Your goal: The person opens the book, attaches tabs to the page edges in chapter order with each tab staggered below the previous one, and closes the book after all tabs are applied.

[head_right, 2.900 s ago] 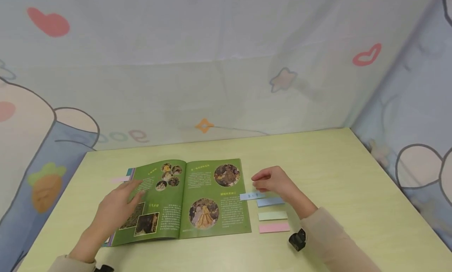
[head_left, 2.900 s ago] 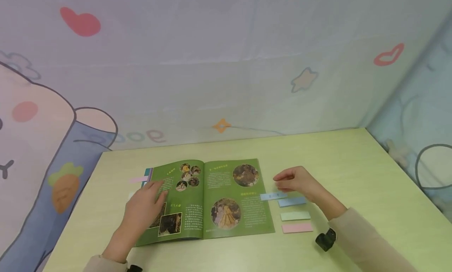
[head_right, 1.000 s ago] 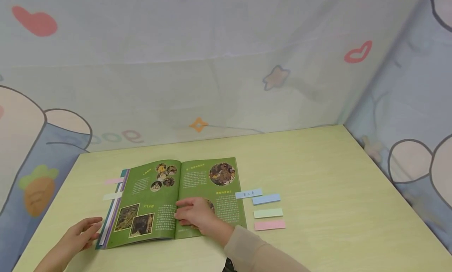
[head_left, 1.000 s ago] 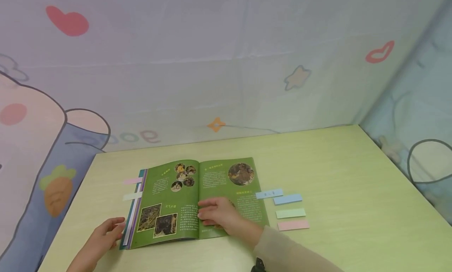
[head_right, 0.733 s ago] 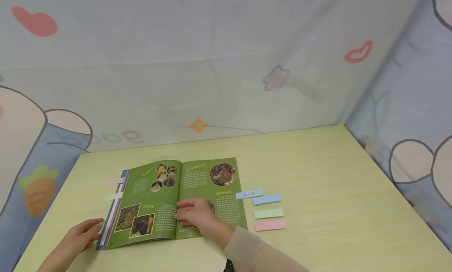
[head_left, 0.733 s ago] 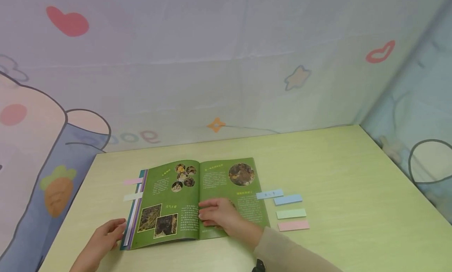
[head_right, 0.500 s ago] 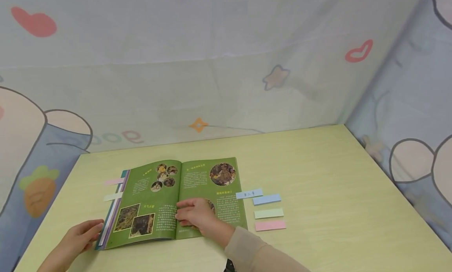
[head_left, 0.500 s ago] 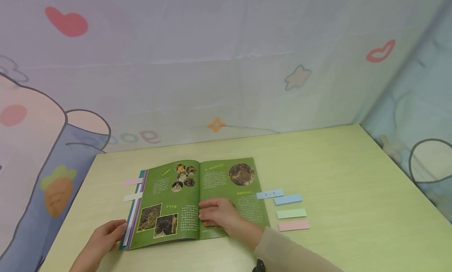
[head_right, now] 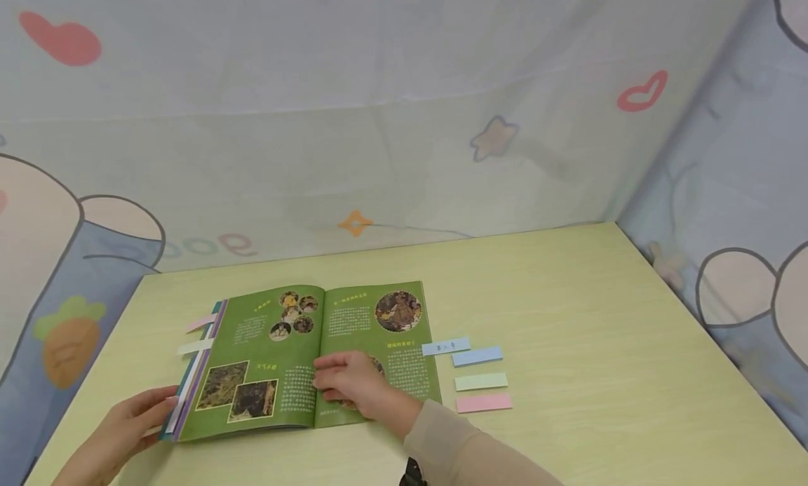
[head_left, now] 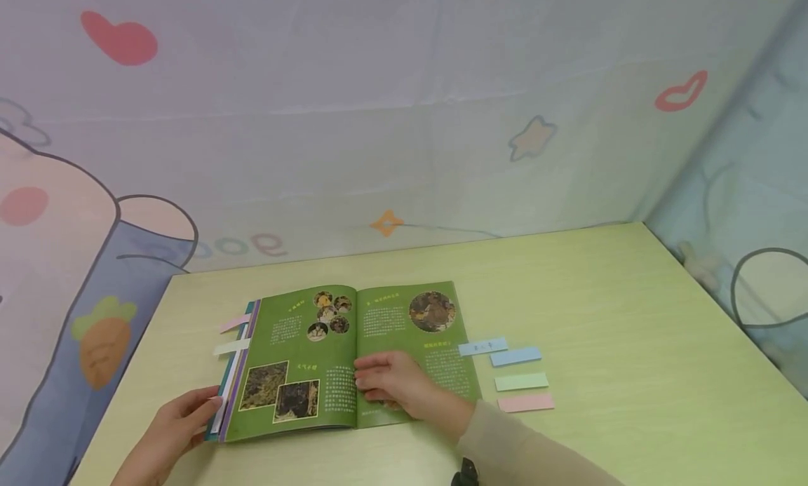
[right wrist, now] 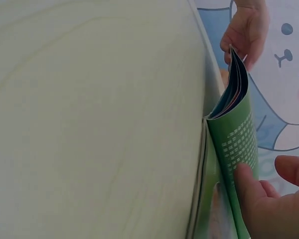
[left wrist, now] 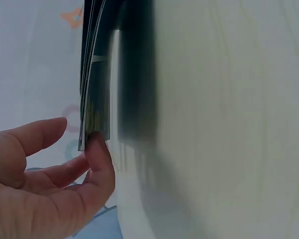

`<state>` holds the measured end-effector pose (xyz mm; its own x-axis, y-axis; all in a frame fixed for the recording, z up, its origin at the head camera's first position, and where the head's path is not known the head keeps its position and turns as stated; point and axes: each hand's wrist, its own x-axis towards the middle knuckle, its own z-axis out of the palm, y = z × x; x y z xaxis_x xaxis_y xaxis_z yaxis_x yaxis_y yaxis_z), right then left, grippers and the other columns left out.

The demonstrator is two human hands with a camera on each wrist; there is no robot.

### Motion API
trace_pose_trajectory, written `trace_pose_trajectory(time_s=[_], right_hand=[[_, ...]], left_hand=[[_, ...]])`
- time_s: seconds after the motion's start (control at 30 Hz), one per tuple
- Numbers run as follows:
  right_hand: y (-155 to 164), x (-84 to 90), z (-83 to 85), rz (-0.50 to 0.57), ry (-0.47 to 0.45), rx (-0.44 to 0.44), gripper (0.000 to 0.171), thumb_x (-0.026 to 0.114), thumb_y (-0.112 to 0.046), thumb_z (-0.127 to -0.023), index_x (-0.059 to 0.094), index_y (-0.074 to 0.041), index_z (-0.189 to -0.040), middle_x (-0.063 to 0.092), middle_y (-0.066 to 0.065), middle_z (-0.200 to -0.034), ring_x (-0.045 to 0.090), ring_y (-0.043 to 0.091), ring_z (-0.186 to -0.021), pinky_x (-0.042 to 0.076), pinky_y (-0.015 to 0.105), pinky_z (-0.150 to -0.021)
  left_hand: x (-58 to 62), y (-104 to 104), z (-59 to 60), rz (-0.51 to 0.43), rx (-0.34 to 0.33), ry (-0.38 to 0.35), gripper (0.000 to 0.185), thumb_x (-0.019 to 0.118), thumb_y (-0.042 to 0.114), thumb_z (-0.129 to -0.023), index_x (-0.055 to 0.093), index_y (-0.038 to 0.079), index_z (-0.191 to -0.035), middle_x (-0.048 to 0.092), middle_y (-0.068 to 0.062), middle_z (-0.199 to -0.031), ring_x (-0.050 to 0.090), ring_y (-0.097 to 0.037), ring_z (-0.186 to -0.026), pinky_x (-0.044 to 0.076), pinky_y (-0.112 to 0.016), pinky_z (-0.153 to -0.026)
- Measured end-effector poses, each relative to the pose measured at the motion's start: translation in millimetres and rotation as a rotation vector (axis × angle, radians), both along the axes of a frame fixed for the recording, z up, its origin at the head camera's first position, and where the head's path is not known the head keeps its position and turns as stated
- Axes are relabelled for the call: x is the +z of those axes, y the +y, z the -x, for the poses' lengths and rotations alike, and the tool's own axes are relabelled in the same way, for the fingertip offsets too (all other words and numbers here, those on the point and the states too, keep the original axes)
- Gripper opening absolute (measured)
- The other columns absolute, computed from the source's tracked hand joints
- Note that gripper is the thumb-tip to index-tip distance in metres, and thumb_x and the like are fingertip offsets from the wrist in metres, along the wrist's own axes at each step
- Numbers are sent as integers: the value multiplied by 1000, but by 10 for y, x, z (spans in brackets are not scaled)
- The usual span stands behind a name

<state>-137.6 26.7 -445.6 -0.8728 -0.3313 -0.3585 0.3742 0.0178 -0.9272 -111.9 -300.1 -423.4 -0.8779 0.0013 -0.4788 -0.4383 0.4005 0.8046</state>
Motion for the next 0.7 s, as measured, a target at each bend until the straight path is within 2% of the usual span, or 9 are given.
trace_pose_trajectory(time_s=[0.13,0.23,0.4,0.7], right_hand=[[-19,58,5,42,5,4,35,63,-1,-84,59,3,-119,63,14,-113,66,24,-83,53,22,-61],[-44,117,-6,91,8,8,36,60,2,-85,56,7,-120,59,19,-118,61,32,-101,52,34,-83],[-97,252,-50,122,0,27,40,57,5,-85,51,10,-124,51,23,-127,51,36,-116,46,44,-92],[-174,396,-109,103,-4,89,48,54,4,-87,42,9,-133,39,23,-140,36,42,-127,31,57,-101]], left_hand=[[105,-3,-30,-27,-22,5,59,43,22,-100,20,-14,-140,58,-4,-107,59,-9,-86,52,-32,-76],[174,7,-44,-33,-29,11,59,43,22,-100,18,-13,-141,60,-1,-102,60,-10,-84,52,-32,-75],[272,46,-69,-30,-28,35,58,43,19,-100,17,-12,-142,62,-2,-103,61,-7,-84,53,-33,-75],[500,195,-151,13,-70,131,57,46,12,-99,17,-8,-143,63,-4,-105,60,-1,-83,53,-31,-74]])
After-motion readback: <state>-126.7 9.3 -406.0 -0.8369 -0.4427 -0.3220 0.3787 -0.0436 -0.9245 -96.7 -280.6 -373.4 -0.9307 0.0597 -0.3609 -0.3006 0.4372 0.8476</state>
